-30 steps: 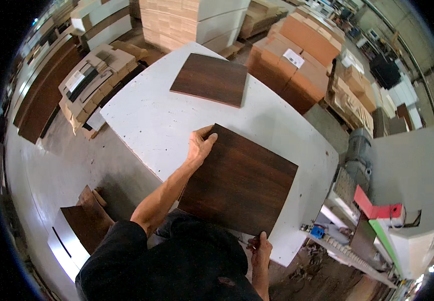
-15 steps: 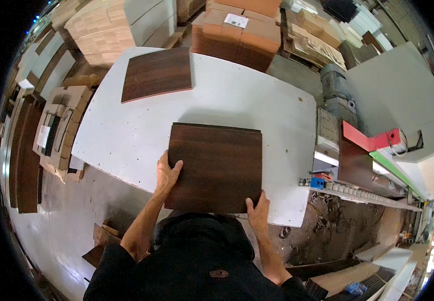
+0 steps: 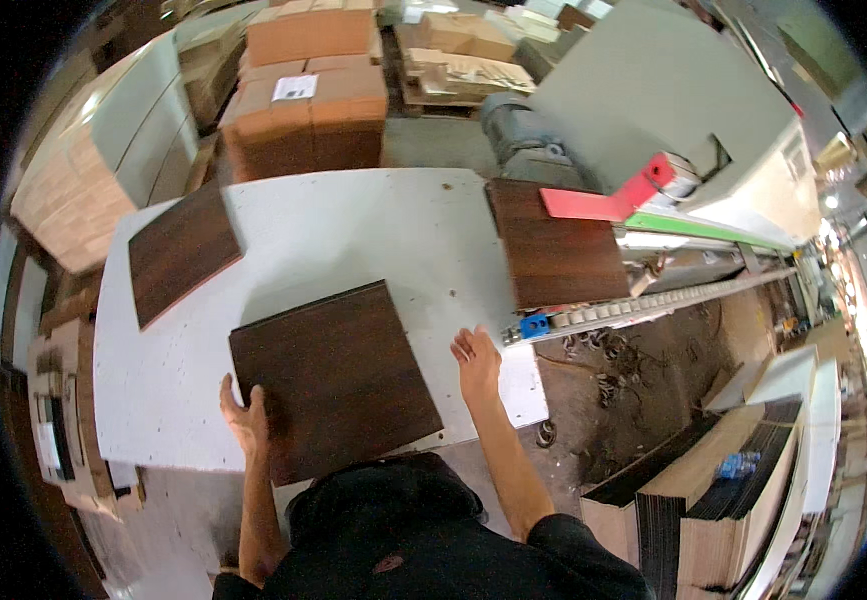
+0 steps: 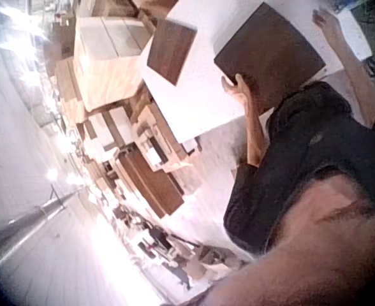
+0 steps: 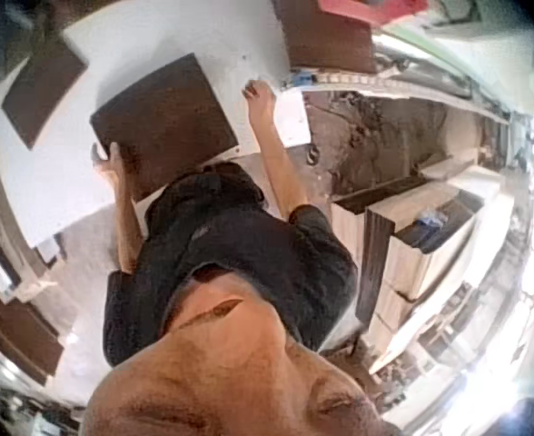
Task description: The person picks up dark wooden panels from a white table, inspects them, and stacks them onto a wooden pallet on the floor. The person repeats this process, moving panels from the table to the pallet in a repetitive manner.
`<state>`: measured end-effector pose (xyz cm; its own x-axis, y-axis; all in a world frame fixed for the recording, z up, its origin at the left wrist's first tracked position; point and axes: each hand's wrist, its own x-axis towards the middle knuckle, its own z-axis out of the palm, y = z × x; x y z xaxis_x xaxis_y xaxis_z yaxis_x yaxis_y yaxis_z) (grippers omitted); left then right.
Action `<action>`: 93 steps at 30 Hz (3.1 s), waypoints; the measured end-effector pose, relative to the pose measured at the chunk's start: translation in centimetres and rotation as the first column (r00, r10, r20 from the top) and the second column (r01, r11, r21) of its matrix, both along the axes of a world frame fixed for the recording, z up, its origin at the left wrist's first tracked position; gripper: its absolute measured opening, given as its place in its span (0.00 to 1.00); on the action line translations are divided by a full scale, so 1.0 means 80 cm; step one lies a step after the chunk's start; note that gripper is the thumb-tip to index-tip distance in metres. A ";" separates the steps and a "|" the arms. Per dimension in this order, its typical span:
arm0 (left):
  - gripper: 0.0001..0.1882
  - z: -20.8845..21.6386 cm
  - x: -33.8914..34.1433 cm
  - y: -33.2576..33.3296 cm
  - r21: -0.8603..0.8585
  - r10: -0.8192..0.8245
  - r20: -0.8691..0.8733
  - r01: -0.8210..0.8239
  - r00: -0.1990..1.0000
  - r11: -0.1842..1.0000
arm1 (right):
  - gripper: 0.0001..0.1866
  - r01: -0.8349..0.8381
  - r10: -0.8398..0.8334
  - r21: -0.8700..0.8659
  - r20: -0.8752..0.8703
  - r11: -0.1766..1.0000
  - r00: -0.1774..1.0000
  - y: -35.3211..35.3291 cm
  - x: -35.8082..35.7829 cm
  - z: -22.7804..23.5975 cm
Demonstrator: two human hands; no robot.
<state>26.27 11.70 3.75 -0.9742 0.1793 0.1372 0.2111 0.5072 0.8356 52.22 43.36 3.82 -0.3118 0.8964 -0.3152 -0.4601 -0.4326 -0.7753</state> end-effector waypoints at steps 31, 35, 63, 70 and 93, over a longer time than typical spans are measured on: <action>0.26 0.146 0.034 0.155 0.657 -0.537 0.508 0.100 0.673 0.747 | 0.23 -0.452 0.445 -0.025 0.234 0.891 0.864 -0.097 0.098 0.061; 0.23 0.132 -0.005 0.066 0.603 -0.470 0.559 0.054 0.683 0.796 | 0.21 -0.157 0.087 0.179 0.349 0.971 0.933 -0.062 0.131 0.061; 0.27 0.018 0.012 -0.047 0.021 -0.103 0.334 0.102 0.937 0.995 | 0.26 -0.658 0.072 0.309 0.872 0.687 0.485 -0.086 -0.026 -0.058; 0.27 0.024 -0.010 0.003 -0.013 -0.095 0.318 0.104 0.943 0.994 | 0.24 -0.722 0.163 0.214 0.895 0.657 0.415 -0.047 -0.073 0.022; 0.26 0.018 -0.007 0.015 0.253 -0.200 0.321 0.119 0.926 0.960 | 0.23 -0.601 0.152 0.303 0.794 0.740 0.589 -0.024 -0.078 0.013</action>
<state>25.69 12.88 5.20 -0.9297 0.3398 -0.1420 -0.0437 0.2810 0.9587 45.97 41.44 4.89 -0.5513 0.8222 -0.1416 0.4085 0.1181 -0.9051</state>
